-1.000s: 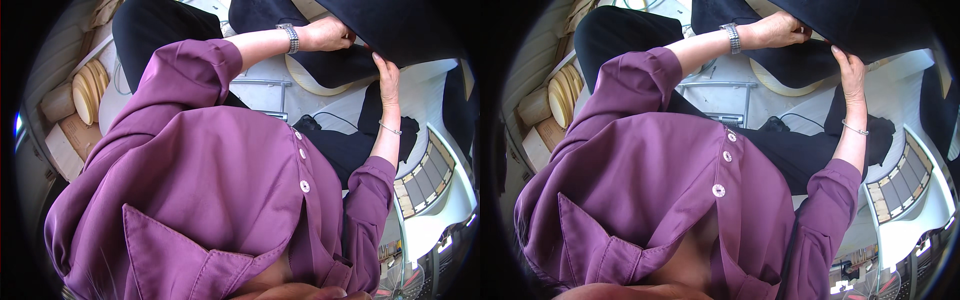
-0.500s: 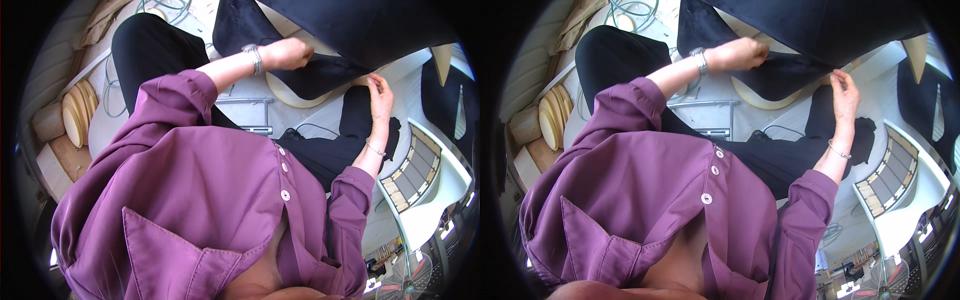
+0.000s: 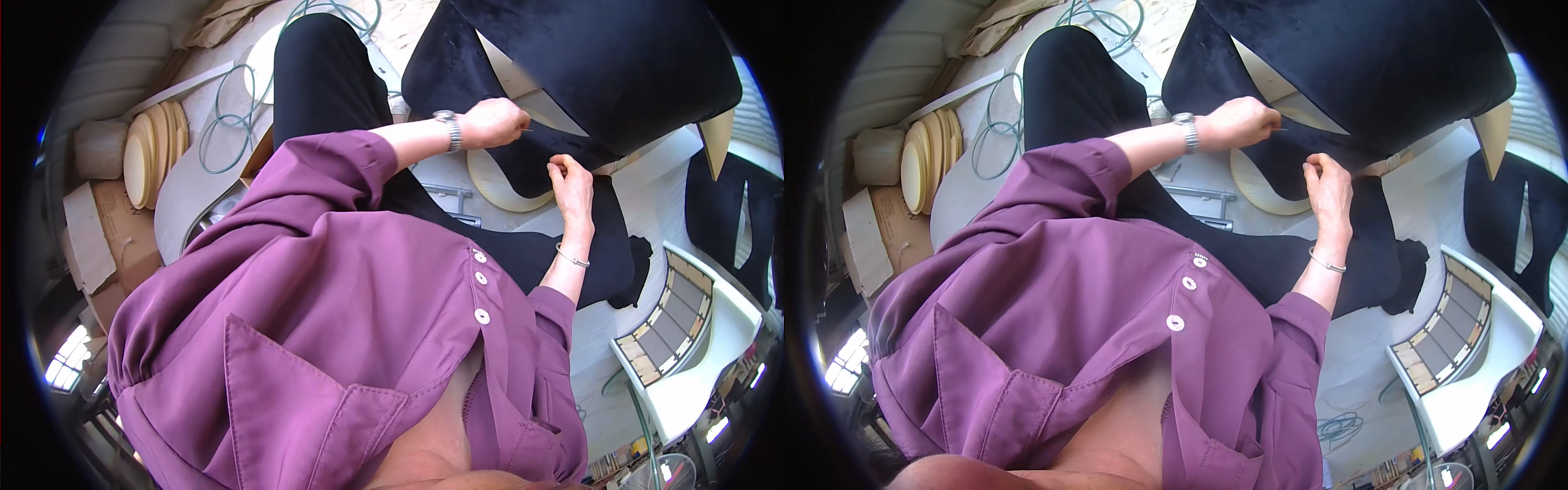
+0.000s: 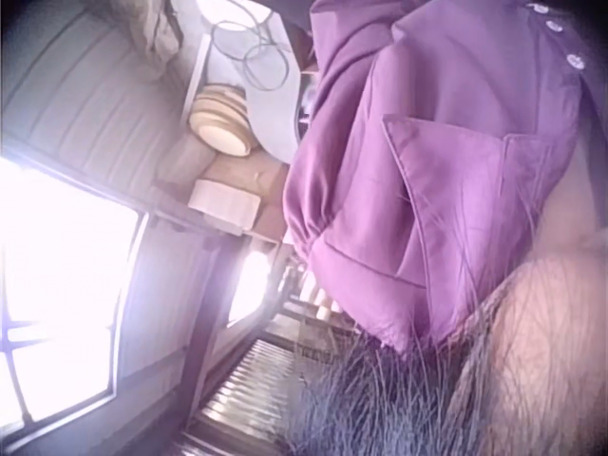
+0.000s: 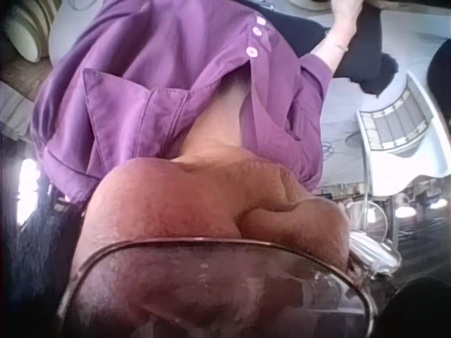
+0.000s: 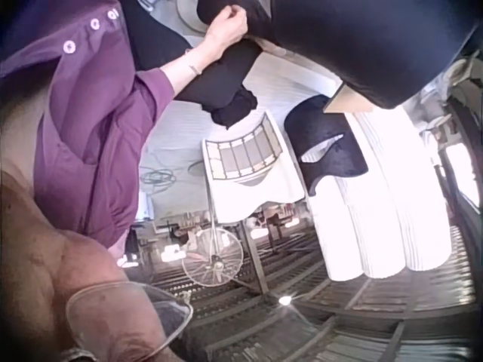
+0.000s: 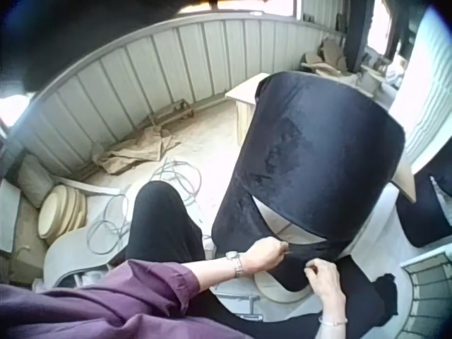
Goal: Hand-sewing black fabric onto a furniture frame as part of an upholstery process.
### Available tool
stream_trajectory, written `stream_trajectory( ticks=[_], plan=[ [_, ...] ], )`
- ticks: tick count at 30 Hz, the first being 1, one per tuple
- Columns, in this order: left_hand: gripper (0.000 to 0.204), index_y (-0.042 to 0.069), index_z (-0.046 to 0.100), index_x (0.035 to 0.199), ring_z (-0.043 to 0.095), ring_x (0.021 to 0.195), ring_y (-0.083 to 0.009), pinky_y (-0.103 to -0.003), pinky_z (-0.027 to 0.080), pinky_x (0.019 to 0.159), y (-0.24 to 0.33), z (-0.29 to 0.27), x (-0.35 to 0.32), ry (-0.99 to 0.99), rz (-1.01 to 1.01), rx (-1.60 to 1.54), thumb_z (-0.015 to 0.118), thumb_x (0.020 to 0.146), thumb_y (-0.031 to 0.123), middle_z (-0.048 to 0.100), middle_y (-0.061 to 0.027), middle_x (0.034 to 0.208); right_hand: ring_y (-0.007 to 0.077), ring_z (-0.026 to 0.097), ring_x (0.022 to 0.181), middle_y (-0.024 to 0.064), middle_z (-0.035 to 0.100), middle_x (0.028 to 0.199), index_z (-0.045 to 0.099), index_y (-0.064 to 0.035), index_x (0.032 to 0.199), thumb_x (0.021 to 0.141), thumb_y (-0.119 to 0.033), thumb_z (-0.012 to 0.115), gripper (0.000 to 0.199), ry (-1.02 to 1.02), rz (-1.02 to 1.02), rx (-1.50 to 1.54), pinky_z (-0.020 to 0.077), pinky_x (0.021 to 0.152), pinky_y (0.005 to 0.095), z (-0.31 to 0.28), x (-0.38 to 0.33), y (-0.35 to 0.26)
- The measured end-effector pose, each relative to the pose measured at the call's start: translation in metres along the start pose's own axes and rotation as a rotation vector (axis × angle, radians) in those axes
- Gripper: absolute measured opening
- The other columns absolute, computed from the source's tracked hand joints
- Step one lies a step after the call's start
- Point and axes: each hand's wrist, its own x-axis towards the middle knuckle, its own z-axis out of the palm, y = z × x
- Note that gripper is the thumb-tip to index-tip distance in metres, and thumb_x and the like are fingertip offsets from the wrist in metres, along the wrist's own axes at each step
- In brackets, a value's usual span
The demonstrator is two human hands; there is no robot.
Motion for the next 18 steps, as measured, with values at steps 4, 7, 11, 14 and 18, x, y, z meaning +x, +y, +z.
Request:
stream_trajectory(
  ticks=[4,7,11,14,18],
  plan=[
    [0.018,0.007,0.076,0.095,0.073,0.085,-0.0356,-0.045,0.058,0.078,0.019,0.023,0.03,-0.088,0.056,0.261,0.059,0.088,0.012,0.074,-0.0178,0.086,0.035,0.073,0.093,0.018,0.076,0.099,0.074,-0.0051,0.108,0.095,-0.02,0.069,0.021,0.015,0.045,-0.068,0.057,0.083,0.0411,-0.005,0.0,0.01],
    [0.017,0.007,0.075,0.094,0.073,0.086,-0.0372,-0.047,0.058,0.077,0.01,0.034,0.037,-0.095,0.054,0.343,0.062,0.088,0.015,0.074,-0.0183,0.086,0.034,0.074,0.094,0.0184,0.076,0.099,0.074,-0.0041,0.11,0.095,-0.02,0.069,0.023,0.038,0.067,-0.052,0.0568,0.084,0.0399,-0.01,0.004,0.002],
    [0.042,0.008,0.067,0.126,0.074,0.085,-0.036,-0.045,0.058,0.078,0.017,-0.019,0.027,-0.083,-0.002,0.114,0.071,0.092,0.032,0.075,-0.0201,0.097,0.0273,0.074,0.091,0.0168,0.076,0.102,0.072,0.0002,0.113,0.094,-0.015,0.071,0.024,0.247,0.077,0.074,0.0564,0.085,0.0356,-0.037,0.005,0.052],
    [0.036,0.007,0.069,0.128,0.072,0.069,-0.0127,-0.028,0.058,0.069,-0.021,-0.093,0.024,-0.152,-0.339,-0.332,0.068,0.098,0.027,0.076,-0.0096,0.094,0.0168,0.071,0.09,0.009,0.077,0.101,0.075,-0.0023,0.111,0.095,-0.018,0.073,0.023,0.463,0.126,0.272,0.0549,0.086,0.0323,-0.068,0.042,0.122],
    [0.05,0.005,0.062,0.124,0.072,0.108,-0.0266,-0.044,0.058,0.095,-0.1,-0.133,0.02,0.224,-0.776,-1.315,0.059,0.103,0.05,0.072,-0.0131,0.119,0.0261,0.057,0.131,0.0106,0.061,0.142,0.054,-0.0046,0.146,0.1,-0.037,0.067,0.058,0.55,0.339,1.109,0.0418,0.11,0.0384,-0.092,0.115,0.185]
  ],
)
